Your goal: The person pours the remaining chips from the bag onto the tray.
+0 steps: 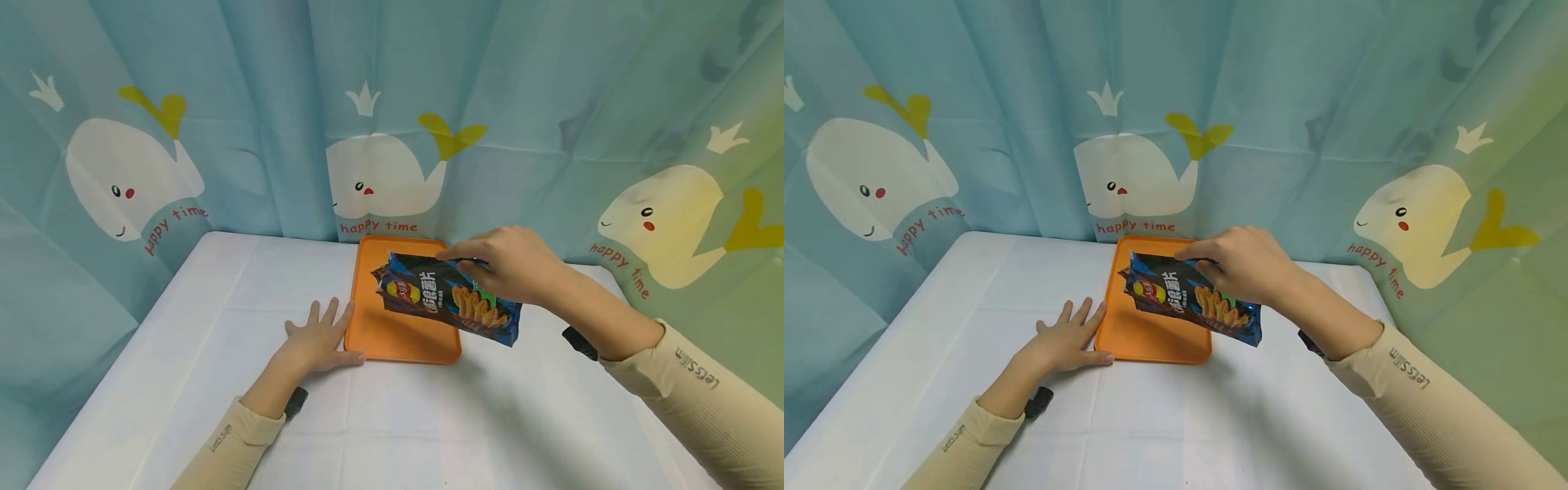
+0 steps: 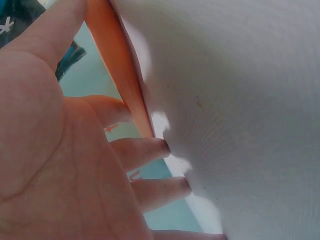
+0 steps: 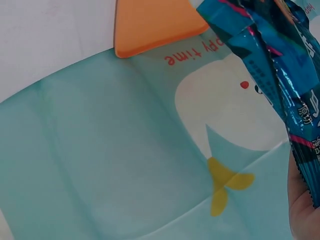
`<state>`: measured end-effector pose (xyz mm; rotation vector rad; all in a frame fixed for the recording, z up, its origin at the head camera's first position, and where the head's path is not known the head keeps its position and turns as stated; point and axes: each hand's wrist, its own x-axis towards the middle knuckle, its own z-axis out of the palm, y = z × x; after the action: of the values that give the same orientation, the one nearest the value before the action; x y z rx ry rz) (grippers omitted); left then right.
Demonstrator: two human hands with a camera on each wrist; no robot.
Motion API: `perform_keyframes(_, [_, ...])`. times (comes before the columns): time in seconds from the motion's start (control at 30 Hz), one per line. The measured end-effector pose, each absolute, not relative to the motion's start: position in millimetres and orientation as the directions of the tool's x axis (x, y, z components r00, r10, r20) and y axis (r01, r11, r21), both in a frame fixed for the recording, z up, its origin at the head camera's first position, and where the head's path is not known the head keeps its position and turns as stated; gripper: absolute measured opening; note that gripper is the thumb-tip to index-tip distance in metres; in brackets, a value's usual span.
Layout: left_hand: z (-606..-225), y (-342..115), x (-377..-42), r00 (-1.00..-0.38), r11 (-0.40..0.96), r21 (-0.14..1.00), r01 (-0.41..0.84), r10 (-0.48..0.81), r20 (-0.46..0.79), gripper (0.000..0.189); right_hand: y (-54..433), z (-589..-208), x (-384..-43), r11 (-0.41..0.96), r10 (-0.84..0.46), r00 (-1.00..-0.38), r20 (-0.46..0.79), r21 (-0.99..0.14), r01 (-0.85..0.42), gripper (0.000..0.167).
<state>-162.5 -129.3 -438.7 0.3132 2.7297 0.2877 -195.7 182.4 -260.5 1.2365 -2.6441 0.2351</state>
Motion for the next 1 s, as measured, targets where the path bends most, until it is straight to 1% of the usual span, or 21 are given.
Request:
perform_keyframes(0.2, [-439,-130,-163,-0.905,0.954,0.239,0.183,0.258,-0.339,0.107,179,-257,-194,0.633,-0.748,-0.621,0.234,-0.032,-0.774,0.031])
perform_keyframes(0.4, [-440,-131,-163,-0.906,0.954,0.238,0.183,0.257,-0.335,0.107,178,-250,-194,0.628,-0.752,-0.612,0.244,-0.018,-0.778,0.031])
perform_keyframes(0.57, [-440,-130,-163,-0.908,0.954,0.239,0.179,0.254,-0.334,0.107,178,-247,-193,0.632,-0.754,-0.618,0.224,-0.011,-0.775,0.029])
perform_keyframes(0.83, [-438,-129,-162,-0.906,0.955,0.236,0.18,0.254,-0.338,0.107,178,-245,-192,0.62,-0.758,-0.603,0.249,-0.015,-0.784,0.03])
perform_keyframes(1.0, [-438,-130,-162,-0.907,0.956,0.232,0.179,0.252,-0.336,0.107,177,-243,-192,0.624,-0.763,-0.609,0.218,0.001,-0.782,0.031])
